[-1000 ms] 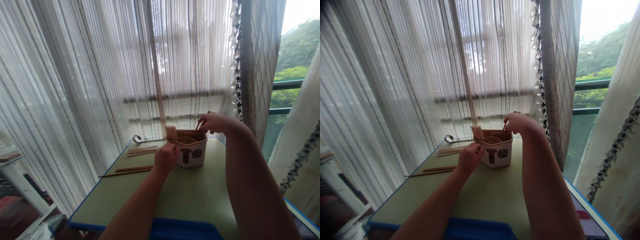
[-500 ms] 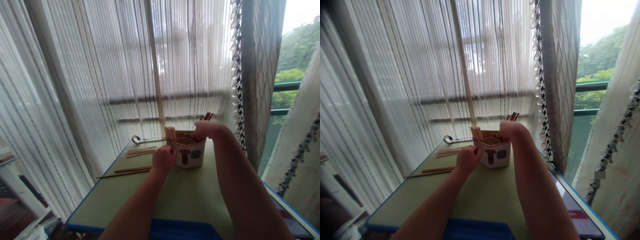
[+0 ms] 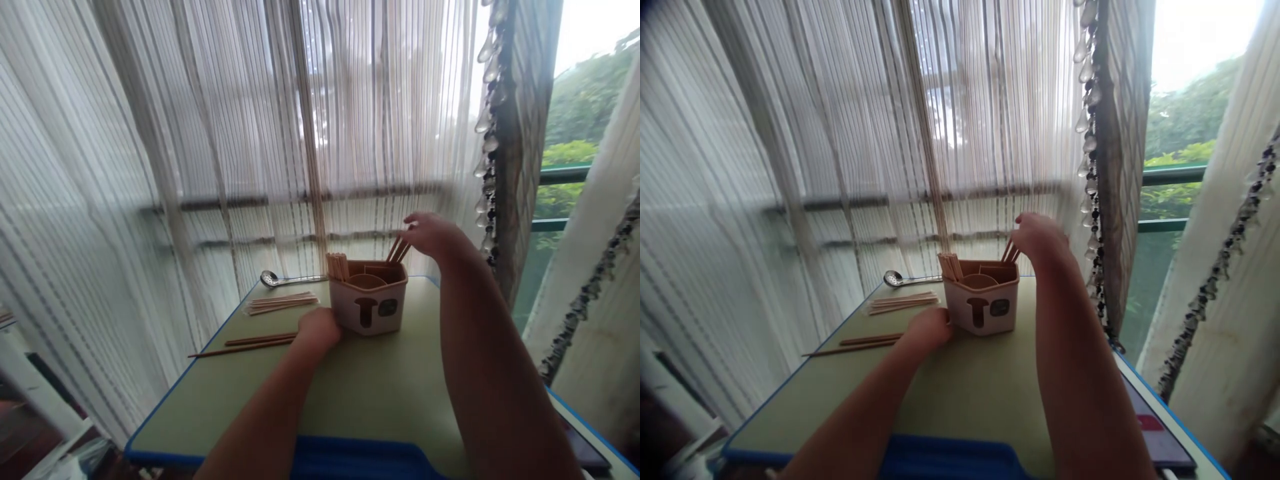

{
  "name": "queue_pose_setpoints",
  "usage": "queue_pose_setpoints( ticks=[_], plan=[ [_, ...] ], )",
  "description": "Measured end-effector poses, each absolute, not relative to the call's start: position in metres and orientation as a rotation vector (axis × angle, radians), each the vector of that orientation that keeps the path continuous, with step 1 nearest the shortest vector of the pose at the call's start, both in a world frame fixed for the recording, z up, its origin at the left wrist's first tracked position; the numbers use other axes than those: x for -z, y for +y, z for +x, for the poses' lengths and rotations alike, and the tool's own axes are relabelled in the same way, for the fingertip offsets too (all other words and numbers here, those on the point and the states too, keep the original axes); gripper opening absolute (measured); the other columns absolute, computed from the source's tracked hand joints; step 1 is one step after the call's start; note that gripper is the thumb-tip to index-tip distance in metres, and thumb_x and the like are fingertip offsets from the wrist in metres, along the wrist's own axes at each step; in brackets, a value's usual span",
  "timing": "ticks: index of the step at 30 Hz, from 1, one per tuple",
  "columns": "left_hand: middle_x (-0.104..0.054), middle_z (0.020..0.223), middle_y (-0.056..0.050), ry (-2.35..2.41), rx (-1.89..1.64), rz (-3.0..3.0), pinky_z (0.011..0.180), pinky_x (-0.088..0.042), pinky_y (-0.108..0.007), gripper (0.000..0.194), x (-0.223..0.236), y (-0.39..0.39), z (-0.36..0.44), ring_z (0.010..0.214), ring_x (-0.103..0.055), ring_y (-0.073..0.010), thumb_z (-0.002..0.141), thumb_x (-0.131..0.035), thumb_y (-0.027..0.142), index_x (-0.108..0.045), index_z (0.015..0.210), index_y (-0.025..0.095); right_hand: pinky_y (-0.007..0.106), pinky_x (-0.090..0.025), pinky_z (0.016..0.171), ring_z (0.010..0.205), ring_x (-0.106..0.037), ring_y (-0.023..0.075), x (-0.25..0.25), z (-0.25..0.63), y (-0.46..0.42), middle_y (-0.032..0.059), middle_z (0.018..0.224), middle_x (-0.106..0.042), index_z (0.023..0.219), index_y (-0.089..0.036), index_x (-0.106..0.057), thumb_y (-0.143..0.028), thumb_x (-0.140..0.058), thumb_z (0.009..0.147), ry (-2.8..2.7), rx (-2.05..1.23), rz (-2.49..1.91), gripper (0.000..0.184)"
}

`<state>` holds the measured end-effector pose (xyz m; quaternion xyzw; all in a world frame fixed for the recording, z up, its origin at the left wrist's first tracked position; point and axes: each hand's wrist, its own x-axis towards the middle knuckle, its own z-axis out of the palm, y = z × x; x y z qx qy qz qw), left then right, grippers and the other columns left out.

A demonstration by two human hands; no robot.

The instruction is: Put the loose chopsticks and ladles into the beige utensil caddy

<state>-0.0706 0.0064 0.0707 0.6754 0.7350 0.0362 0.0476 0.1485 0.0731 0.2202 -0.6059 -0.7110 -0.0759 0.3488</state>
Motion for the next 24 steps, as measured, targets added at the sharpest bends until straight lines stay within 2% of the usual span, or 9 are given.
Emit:
queue_pose_setpoints(
  ticks=[2, 4, 14, 20, 24],
  plan=[
    [-0.069, 0.108, -0.016, 2.257, -0.076, 2.051, 0.083, -0.052, -0.04, 0.033, -0.07, 0.007, -0.071, 0.1, -0.065, -0.0304, 0.079, -0.05, 0.027, -0.069, 0.104, 0.018, 0.037, -0.048, 0.08, 0.095, -0.063, 0.0259, -0.222, 0.153, 0.073, 0.0121, 0.099, -0.07, 0.11, -0.019, -0.065, -0.025, -0.054, 0.078, -1.661, 0.224, -1.575, 0.035],
    [-0.068, 0.11, -0.017, 2.259, -0.015, 2.066, 0.084, -0.052, -0.04, 0.033, -0.07, 0.006, -0.07, 0.102, -0.064, -0.0303, 0.077, -0.051, 0.022, -0.068, 0.104, 0.016, 0.037, -0.048, 0.081, 0.094, -0.063, 0.0255, -0.225, 0.155, 0.07, 0.011, 0.099, -0.07, 0.109, -0.019, -0.066, -0.024, -0.053, 0.078, -1.614, 0.191, -1.544, 0.034],
    [-0.068, 0.103, -0.023, 2.248, -0.063, 2.101, 0.081, -0.051, -0.042, 0.025, -0.072, 0.001, -0.068, 0.098, -0.066, -0.033, 0.078, -0.055, 0.02, -0.071, 0.095, 0.012, 0.032, -0.046, 0.076, 0.088, -0.063, 0.0242, -0.232, 0.144, 0.048, 0.0098, 0.096, -0.07, 0.106, -0.018, -0.067, -0.04, -0.057, 0.078, -1.784, 0.035, -1.405, 0.037],
    [-0.069, 0.102, -0.019, 2.199, -0.195, 2.228, 0.079, -0.051, -0.038, 0.025, -0.072, -0.003, -0.065, 0.093, -0.067, -0.0288, 0.079, -0.051, 0.015, -0.069, 0.097, 0.014, 0.032, -0.046, 0.073, 0.085, -0.063, 0.0238, -0.231, 0.141, 0.046, 0.0101, 0.093, -0.07, 0.102, -0.018, -0.069, -0.044, -0.056, 0.079, -1.841, -0.009, -1.431, 0.037],
    [-0.07, 0.095, -0.013, 2.141, -0.388, 2.308, 0.076, -0.051, -0.033, 0.019, -0.073, -0.001, -0.064, 0.089, -0.067, -0.026, 0.077, -0.056, 0.018, -0.068, 0.091, 0.017, 0.031, -0.046, 0.069, 0.078, -0.063, 0.0221, -0.23, 0.144, 0.049, 0.0106, 0.091, -0.07, 0.102, -0.017, -0.069, -0.044, -0.057, 0.079, -1.883, -0.062, -1.44, 0.038]
  ],
)
